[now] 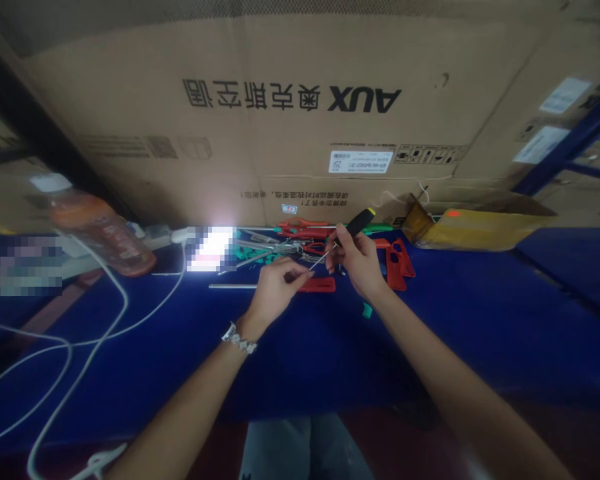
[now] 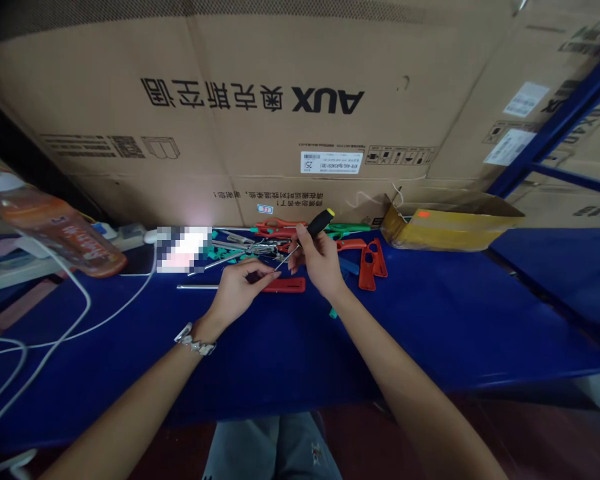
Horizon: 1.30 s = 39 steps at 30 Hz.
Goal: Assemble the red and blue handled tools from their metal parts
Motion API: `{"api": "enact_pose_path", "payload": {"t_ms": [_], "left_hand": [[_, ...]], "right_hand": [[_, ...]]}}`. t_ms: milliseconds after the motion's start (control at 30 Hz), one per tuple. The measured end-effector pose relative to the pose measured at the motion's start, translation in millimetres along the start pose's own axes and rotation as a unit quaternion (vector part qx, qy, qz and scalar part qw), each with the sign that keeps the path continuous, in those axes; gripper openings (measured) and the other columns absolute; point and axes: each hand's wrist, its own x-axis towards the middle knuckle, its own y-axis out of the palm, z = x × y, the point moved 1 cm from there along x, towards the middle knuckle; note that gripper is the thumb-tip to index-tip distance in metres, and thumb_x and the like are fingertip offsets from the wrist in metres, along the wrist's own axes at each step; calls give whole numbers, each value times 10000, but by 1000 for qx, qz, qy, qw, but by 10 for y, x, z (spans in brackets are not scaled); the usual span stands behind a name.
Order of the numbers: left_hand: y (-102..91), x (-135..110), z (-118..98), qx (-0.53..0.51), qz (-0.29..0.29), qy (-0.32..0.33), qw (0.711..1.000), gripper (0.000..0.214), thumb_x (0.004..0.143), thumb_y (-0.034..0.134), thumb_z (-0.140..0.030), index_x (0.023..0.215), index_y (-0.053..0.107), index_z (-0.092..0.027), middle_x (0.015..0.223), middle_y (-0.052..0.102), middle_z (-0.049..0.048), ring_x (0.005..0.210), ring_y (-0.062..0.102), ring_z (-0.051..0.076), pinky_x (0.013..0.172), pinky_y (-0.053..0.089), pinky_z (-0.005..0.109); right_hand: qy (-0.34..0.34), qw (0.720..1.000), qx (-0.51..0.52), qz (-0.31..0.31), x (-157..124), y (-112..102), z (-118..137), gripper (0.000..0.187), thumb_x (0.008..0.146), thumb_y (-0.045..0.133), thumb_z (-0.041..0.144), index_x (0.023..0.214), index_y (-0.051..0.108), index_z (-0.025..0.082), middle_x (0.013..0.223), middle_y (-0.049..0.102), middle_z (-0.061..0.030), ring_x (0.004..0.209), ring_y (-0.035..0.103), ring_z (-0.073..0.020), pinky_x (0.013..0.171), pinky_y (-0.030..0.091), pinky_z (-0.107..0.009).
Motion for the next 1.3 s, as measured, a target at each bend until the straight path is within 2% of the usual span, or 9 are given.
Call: {"api": "enact_pose_path", "payload": {"t_ms": [200,367,567,733,967,1067,1100,1200,1300], "left_hand": [[-42,19,-10,14,-13,-6,1000,126,791,763,-221,668,759,-248,631,644,10,610,531,179,626,410,296],[-22,19,-17,51,-6,5,999,160,818,741,-215,658,733,-226,622,618,4,619,533,170,611,394,290],[3,16,-27,121,10,36,992,162,831,711,-125,682,675,-178,664,613,-4,672,562,158,634,413,276],[33,0,-66,169,11,82,982,236,825,698,-77,634,601,-176,662,600,-10,679,542,159,665,430,288],[102,-18,-139,175,3,68,982,179,849,693,-103,697,636,-179,720,630,9,766,586,188,724,487,310],[70,15,-189,216,29,55,974,99,816,772,-216,838,685,-174,849,670,39,884,613,232,801,516,361],[55,34,-200,236,46,58,969,198,793,803,-277,922,696,-172,928,679,56,942,615,254,843,519,391],[45,108,-196,266,145,100,948,480,785,807,-407,1186,660,-187,1189,659,98,1128,594,296,985,484,453],[97,180,-129,257,238,123,929,484,820,780,-394,1246,649,-208,1275,662,93,1209,585,299,1039,457,461]], "right_hand": [[-22,998,-50,42,14,103,72,520,777,656,719,770,538,212,582,569,35,415,546,-101,389,465,-240],[-38,998,-37,37,8,113,84,513,770,683,693,739,542,201,584,571,38,401,551,-94,376,464,-225],[-51,997,-26,44,-8,104,56,476,786,703,644,740,551,196,571,575,47,385,545,-84,364,463,-205],[-67,996,-50,39,-38,101,11,432,820,699,597,750,563,194,578,600,40,384,541,-77,364,463,-192],[-87,994,-67,-7,-66,77,27,442,833,668,619,750,547,202,597,617,33,371,518,-71,345,438,-195],[-93,993,-75,-22,-34,-5,43,436,850,654,611,743,543,203,598,622,27,367,514,-73,330,411,-199],[-94,992,-76,-26,-22,-40,43,429,857,651,603,746,542,204,597,621,27,366,514,-74,327,403,-200],[-96,990,-88,-44,5,-143,15,407,867,646,587,758,532,212,580,608,35,358,505,-78,320,385,-202],[-91,987,-116,-56,3,-214,-44,405,874,631,591,757,520,219,561,593,41,353,485,-79,322,375,-205]]}}
